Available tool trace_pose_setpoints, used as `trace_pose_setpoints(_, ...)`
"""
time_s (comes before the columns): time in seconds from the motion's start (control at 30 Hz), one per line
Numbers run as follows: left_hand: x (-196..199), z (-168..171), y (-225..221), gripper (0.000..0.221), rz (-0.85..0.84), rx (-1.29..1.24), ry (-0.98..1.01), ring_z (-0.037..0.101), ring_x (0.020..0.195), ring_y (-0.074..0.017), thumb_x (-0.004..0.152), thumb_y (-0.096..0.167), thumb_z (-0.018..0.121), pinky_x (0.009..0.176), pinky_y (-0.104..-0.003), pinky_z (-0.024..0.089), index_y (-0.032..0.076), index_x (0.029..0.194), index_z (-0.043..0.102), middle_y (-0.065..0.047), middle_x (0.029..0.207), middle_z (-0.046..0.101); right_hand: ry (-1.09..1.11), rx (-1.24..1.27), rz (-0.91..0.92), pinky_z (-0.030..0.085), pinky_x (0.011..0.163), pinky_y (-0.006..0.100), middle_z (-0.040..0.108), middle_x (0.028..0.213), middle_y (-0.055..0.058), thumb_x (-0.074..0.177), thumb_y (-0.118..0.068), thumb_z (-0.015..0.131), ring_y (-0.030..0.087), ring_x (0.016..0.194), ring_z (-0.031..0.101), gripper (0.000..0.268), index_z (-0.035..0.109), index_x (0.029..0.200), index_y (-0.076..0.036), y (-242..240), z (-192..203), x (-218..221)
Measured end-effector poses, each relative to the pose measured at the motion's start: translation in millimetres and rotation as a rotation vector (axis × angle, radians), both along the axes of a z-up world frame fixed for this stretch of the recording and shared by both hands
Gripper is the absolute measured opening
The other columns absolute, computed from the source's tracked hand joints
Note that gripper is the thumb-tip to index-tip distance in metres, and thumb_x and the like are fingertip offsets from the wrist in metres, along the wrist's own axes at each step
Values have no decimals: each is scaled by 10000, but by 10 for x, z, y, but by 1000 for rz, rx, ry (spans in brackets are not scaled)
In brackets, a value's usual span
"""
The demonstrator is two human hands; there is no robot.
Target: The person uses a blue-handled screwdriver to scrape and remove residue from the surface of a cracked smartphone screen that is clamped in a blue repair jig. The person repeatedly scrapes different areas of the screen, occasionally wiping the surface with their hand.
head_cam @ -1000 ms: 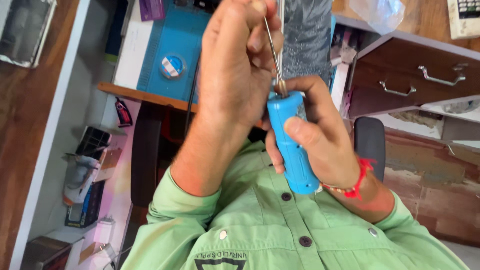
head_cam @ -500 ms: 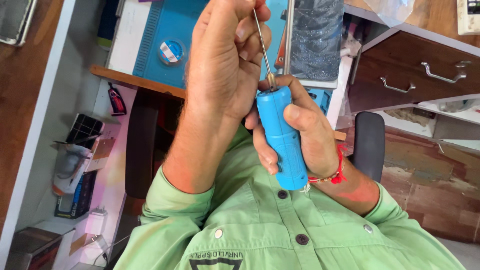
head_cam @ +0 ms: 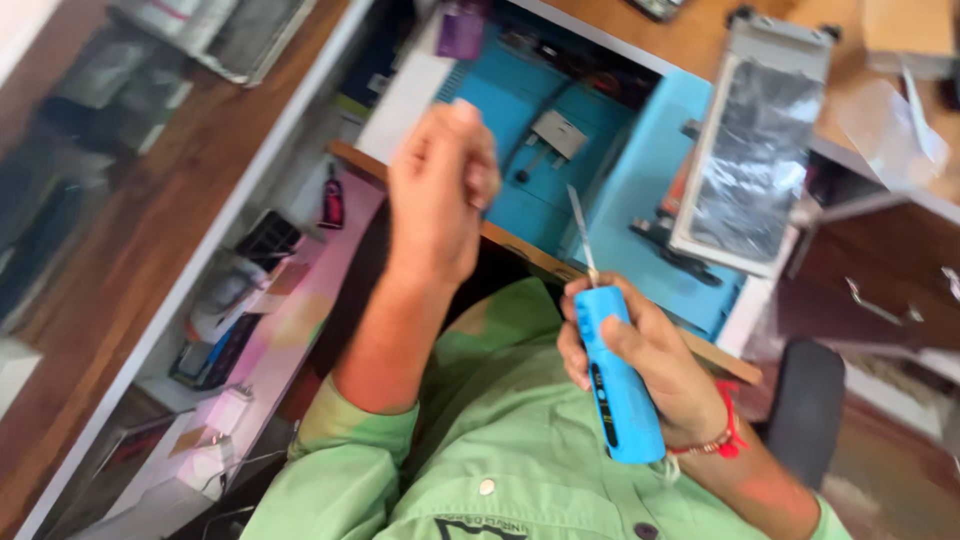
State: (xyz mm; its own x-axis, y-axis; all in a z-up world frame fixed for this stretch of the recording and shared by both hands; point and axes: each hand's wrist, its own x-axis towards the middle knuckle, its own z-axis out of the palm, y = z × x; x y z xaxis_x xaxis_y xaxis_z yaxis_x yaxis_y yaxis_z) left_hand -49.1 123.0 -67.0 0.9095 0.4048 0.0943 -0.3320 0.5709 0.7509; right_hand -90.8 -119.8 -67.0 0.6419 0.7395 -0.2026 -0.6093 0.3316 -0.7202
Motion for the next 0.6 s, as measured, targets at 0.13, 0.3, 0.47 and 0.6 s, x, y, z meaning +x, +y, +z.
trace_pose_setpoints(0.13, 57, -430, -17, 146, -148, 243, 121, 543, 636, -95, 1018, 194, 639, 563, -251, 444, 56, 968, 634, -23, 853, 629, 82, -266, -54, 524, 662, 319, 615, 1014, 150, 951, -196, 650, 232, 812, 612, 530, 525, 1418, 22, 81, -111, -6)
trace_pose_setpoints(0.3, 107, -550, -153, 128, -255, 516, 25, 630, 881, -116, 1001, 118, 698, 796, -289, 545, 14, 1073, 680, -44, 990, 682, 28, -177, 25, 559, 718, 363, 696, 1092, 219, 936, -187, 643, 247, 859, 640, 555, 383, 1365, 52, -16, -186, -107)
trace_pose_setpoints(0.47, 3, -227, -62, 153, -538, 1075, -39, 751, 900, -190, 864, 144, 753, 841, -330, 592, 80, 1003, 760, -63, 957, 783, -40, -162, 247, 578, 679, 403, 604, 1132, 198, 944, -146, 622, 273, 832, 655, 659, 378, 1536, 8, -236, -258, -96)
trace_pose_setpoints(0.6, -174, -31, -93, 151, -935, 1465, 214, 750, 912, -250, 836, 181, 727, 782, -383, 580, 122, 940, 820, -65, 956, 788, -155, -157, 33, 576, 601, 401, 632, 1128, 263, 1040, -181, 540, 287, 739, 646, 649, 335, 1635, -23, -235, -248, -25)
